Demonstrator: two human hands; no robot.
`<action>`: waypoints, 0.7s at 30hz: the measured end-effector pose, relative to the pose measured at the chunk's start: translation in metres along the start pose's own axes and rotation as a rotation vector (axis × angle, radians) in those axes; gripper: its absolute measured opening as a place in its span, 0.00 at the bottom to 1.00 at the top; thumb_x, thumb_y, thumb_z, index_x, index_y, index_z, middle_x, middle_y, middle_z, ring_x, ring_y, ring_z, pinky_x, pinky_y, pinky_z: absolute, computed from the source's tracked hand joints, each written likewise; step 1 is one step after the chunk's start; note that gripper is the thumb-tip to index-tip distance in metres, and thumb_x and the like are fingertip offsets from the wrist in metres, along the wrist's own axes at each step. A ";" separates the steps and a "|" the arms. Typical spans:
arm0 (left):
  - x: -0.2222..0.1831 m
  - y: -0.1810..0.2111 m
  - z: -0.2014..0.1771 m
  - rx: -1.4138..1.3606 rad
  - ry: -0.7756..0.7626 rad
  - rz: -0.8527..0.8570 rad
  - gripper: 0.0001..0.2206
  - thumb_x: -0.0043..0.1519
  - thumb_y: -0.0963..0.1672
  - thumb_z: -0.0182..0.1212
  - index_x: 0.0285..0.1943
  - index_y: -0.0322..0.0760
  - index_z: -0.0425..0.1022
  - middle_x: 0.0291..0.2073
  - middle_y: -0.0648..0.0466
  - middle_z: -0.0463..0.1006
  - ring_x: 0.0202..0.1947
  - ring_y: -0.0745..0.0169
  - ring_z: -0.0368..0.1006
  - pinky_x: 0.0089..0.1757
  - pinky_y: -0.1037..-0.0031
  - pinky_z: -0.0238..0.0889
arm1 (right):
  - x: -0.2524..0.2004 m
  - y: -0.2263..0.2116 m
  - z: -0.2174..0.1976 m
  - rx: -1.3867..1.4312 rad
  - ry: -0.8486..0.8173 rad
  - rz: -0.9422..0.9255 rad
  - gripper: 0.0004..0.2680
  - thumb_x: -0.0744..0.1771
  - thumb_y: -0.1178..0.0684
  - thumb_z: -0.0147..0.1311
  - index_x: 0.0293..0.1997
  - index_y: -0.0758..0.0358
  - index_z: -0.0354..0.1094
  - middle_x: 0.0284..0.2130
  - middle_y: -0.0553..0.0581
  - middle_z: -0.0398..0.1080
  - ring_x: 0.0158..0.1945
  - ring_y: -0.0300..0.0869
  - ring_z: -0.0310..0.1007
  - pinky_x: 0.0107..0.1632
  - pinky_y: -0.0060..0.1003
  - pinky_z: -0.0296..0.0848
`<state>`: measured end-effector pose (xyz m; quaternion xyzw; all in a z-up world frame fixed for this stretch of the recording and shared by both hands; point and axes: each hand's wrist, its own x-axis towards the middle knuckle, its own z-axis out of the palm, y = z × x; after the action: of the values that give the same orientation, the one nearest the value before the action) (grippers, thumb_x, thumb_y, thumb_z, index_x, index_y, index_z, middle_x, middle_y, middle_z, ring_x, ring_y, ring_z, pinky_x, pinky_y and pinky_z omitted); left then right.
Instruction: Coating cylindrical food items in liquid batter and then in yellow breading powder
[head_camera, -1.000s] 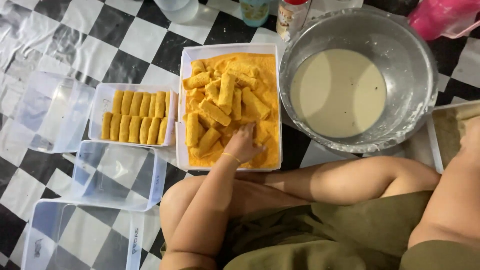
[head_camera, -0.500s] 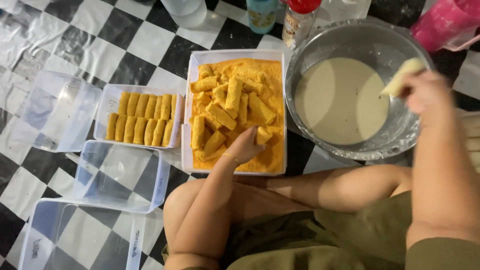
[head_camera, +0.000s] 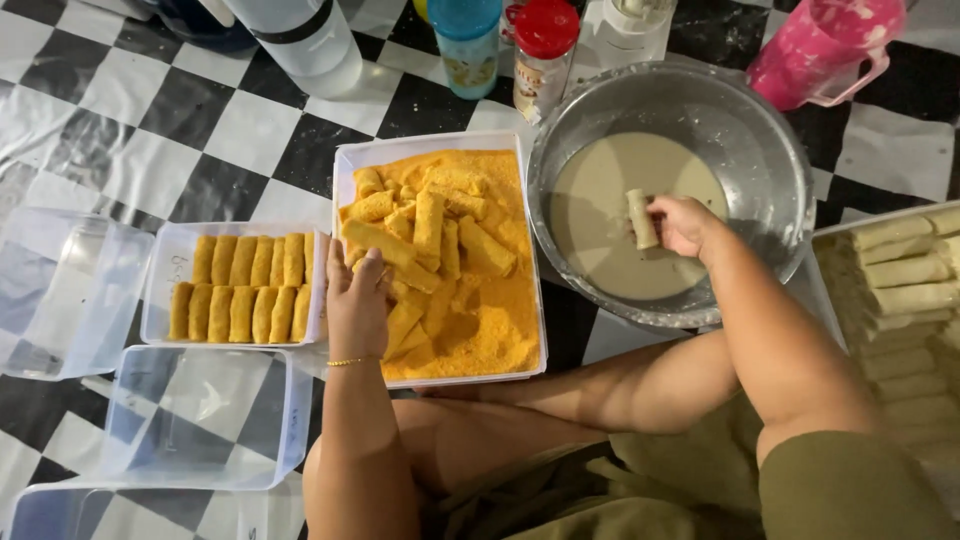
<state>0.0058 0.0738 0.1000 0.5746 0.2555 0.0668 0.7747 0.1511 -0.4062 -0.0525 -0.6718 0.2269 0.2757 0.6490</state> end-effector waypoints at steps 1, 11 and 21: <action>0.000 -0.001 0.001 -0.041 -0.001 0.011 0.40 0.65 0.43 0.66 0.82 0.40 0.42 0.70 0.44 0.59 0.61 0.54 0.67 0.62 0.55 0.58 | -0.026 -0.021 0.015 0.272 -0.102 0.033 0.10 0.67 0.49 0.51 0.49 0.62 0.69 0.31 0.51 0.71 0.31 0.41 0.75 0.41 0.42 0.80; -0.026 -0.034 0.042 0.681 0.083 0.900 0.23 0.55 0.36 0.68 0.61 0.32 0.69 0.46 0.44 0.68 0.47 0.44 0.65 0.51 0.60 0.59 | -0.072 -0.034 0.036 0.206 -0.050 -0.195 0.11 0.69 0.58 0.54 0.58 0.60 0.62 0.46 0.61 0.77 0.36 0.42 0.83 0.34 0.33 0.85; -0.019 -0.143 0.055 1.597 -0.629 0.320 0.27 0.56 0.56 0.65 0.65 0.61 0.65 0.64 0.53 0.60 0.64 0.34 0.60 0.53 0.45 0.66 | -0.040 0.013 -0.025 -1.290 0.640 -0.816 0.13 0.69 0.40 0.59 0.51 0.56 0.76 0.38 0.55 0.79 0.42 0.48 0.79 0.43 0.43 0.79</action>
<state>-0.0113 -0.0282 -0.0146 0.9664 -0.0834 -0.1861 0.1564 0.1146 -0.4340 -0.0355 -0.9878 -0.0636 -0.1103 0.0893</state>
